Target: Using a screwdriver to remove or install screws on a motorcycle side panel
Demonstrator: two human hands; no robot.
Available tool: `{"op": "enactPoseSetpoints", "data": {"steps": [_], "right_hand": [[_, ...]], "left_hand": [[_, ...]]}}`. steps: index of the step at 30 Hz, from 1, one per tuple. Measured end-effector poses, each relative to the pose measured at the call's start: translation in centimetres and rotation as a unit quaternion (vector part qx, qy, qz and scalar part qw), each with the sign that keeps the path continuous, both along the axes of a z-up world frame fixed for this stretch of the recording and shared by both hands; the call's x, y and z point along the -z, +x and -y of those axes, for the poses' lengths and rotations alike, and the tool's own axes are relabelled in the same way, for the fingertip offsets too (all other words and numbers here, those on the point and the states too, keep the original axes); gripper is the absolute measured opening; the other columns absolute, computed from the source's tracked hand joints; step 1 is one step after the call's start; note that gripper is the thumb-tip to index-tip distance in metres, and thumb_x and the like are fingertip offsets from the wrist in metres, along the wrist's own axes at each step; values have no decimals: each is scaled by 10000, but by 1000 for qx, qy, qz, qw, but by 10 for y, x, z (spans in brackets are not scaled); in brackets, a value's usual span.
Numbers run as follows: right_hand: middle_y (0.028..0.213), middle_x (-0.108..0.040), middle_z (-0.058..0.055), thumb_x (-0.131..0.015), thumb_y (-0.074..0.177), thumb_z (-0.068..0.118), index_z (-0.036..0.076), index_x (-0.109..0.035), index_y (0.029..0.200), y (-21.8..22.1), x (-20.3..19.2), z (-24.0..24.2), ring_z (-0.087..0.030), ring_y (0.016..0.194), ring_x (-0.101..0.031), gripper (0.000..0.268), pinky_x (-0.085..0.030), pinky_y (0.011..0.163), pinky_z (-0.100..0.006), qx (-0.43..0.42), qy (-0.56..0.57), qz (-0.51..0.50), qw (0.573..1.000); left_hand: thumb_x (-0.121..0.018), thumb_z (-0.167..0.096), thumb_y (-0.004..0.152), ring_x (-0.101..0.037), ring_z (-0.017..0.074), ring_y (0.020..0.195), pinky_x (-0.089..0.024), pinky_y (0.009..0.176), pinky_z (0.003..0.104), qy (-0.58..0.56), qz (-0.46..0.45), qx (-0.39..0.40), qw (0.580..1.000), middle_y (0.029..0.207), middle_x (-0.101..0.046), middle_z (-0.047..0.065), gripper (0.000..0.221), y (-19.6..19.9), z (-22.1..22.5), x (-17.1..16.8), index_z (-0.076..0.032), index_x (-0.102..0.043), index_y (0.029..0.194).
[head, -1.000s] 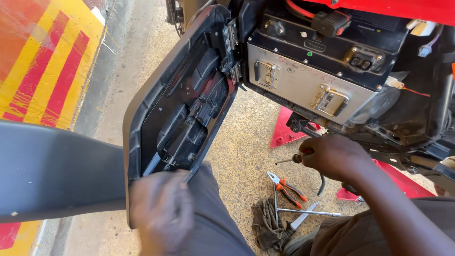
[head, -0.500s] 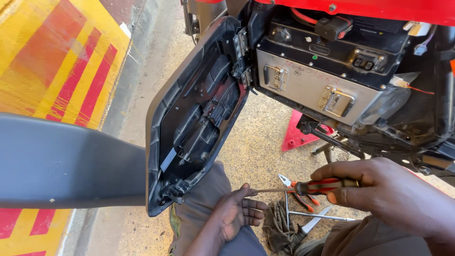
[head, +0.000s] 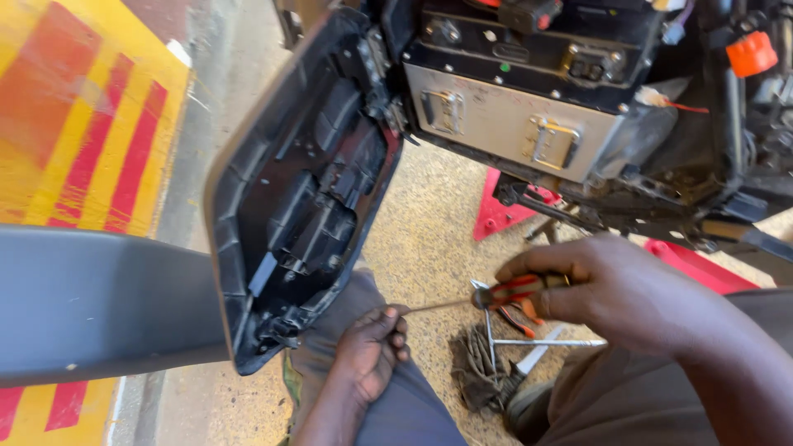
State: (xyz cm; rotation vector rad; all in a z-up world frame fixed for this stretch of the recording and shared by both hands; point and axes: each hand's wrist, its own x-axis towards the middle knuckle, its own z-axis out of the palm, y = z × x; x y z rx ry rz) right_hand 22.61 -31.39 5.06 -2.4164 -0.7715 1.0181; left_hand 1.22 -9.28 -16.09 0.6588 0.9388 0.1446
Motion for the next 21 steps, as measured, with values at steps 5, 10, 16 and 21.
{"op": "enactPoseSetpoints", "data": {"steps": [5, 10, 16, 21], "right_hand": [[933, -916, -5, -751, 778, 109, 100, -840, 1168, 3, 13, 2, -162, 646, -616, 401, -469, 595, -306, 90, 182, -113, 973], [853, -743, -56, -670, 755, -11, 55, -825, 1195, 0, 21, -2, -176, 709, -571, 471, -428, 624, -297, 114, 268, -139, 946], [909, -742, -140, -690, 780, 475, 218, -747, 1108, 2, 58, -20, -394, 978, -724, 421, -546, 860, -487, 4, 17, 29, 999], [932, -739, -189, -696, 808, 490, 136, -752, 1090, 2, 78, -30, -427, 973, -721, 457, -543, 824, -494, 16, -7, 50, 999]], "left_hand": [[-540, -129, 1056, -548, 233, 669, -491, 605, 395, 39, -16, 4, 999, 881, -630, 180, 236, 4, -7, -19, 52, -632, 1175], [-511, -203, 1075, -585, 224, 643, -539, 598, 380, 93, -27, -16, 995, 864, -643, 162, 293, 37, -28, -65, 13, -617, 1243], [-550, -260, 1073, -626, 202, 600, -578, 540, 340, 177, 52, -37, 982, 747, -647, 78, 189, 68, -73, -32, -92, -632, 1102], [-545, -263, 1079, -658, 208, 574, -607, 519, 367, 184, -9, -61, 981, 722, -645, 69, 213, 82, -94, 14, -86, -663, 1067]]}}
